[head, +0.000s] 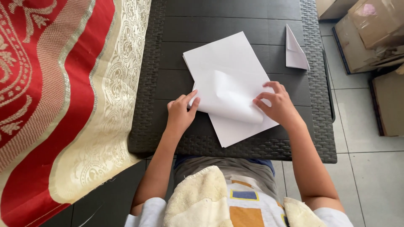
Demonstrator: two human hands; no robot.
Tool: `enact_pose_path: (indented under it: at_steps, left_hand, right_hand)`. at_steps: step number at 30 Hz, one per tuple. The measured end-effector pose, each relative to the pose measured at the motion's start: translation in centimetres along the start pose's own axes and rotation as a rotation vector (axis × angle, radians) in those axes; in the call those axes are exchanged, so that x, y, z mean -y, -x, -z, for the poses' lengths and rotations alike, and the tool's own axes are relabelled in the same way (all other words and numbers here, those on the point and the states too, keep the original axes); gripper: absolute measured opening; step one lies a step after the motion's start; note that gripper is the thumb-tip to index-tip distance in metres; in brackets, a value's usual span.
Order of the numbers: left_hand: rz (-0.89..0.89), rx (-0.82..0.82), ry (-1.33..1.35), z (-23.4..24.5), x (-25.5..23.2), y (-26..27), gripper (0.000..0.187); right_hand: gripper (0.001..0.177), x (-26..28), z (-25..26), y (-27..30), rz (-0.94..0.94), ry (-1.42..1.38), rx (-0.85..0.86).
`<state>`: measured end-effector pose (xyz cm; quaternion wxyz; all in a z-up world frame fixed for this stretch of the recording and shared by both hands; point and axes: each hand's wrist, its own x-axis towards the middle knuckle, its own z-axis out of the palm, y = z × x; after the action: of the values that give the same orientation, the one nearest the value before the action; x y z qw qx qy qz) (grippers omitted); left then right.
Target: Folding white paper sheets on a table to create paper airplanes.
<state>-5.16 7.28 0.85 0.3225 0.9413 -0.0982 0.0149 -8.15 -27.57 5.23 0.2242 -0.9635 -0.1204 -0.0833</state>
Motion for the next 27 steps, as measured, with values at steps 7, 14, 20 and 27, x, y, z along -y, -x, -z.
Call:
enact_pose_path:
  at_steps: [7,14,20,27]
  left_hand:
    - [0.042,-0.073,0.008,-1.3,0.4,-0.8,0.051]
    - [-0.110,-0.096,-0.058,-2.9,0.2,-8.2,0.043]
    - [-0.347,-0.044,-0.206,-4.2,-5.0,-15.8,0.031]
    - [-0.505,0.124,-0.293,-2.8,-12.4,-6.2,0.062]
  right_hand:
    - [0.023,-1.7,-2.4,-4.6,0.203,-0.068,0.009]
    - [0.053,-1.1,-3.5,1.0,0.035,0.429,0.035]
    - [0.060,3.1,-4.1,5.8,-0.116,0.409,-0.011]
    - [0.057,2.3,-5.2,5.4,-0.201,0.269,-0.071]
